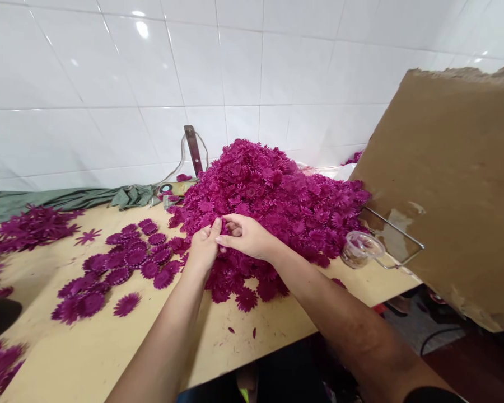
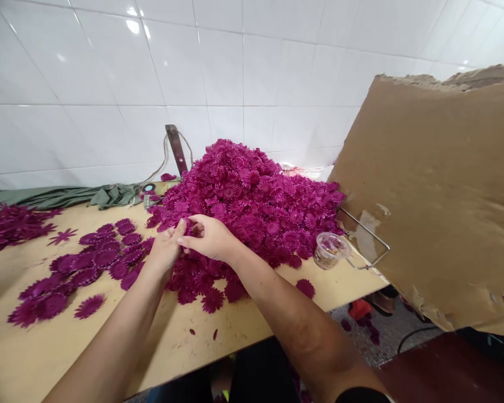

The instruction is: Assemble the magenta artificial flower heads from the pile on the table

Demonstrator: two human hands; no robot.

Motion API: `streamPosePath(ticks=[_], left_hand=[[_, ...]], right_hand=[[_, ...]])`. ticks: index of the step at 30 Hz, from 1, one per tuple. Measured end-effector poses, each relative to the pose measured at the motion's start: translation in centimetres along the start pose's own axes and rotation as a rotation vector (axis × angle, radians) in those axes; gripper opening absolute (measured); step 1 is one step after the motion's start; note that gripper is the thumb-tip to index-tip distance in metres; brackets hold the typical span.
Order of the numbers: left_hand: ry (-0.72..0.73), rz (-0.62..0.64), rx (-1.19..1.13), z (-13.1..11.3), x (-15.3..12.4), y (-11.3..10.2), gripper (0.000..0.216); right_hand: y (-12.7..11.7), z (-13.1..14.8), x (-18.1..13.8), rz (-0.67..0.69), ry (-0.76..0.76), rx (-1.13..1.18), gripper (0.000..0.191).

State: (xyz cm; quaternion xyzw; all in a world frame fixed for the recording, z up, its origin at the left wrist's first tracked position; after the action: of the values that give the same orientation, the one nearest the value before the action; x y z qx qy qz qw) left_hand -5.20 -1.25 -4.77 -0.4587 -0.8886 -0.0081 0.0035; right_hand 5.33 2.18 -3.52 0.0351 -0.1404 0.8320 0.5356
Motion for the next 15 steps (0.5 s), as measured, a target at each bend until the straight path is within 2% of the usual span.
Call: streamPosePath(ticks=[3, 6, 12, 15], left_hand=[[-0.024, 0.067, -0.038, 0.3, -0.1, -0.1, 0.057], [-0.056, 0.125, -0.129, 0.5, -0.4, -0.3, 0.057], [-0.028, 0.177, -0.186, 0.3, -0.7, -0.5, 0.046], [-0.017, 0.231, -0.183, 0.4, -0.8, -0.4, 0.041]], right_hand=[[0.0, 0.1, 0.2, -0.066, -0.064, 0.01, 0.025], [0.1, -0.1, 0.5, -0.097, -0.052, 0.035, 0.007], [0.2, 0.3, 0.7, -0.099, -0.066, 0.199, 0.013], [-0.2, 0.5, 1.3, -0.248, 0.057, 0.278, 0.016]])
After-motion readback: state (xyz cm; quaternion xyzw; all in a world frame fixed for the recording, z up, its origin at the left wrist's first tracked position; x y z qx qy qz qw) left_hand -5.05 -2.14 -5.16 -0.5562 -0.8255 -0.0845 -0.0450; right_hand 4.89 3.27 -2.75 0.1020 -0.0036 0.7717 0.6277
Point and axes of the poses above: each hand's wrist, its own x-axis towards the middle knuckle, its own y-axis out of the palm, z = x × y, the point moved 1 cm from there along x, towards the middle knuckle, and after that the axes turned 13 degrees about -z, right-handed, at the moved point
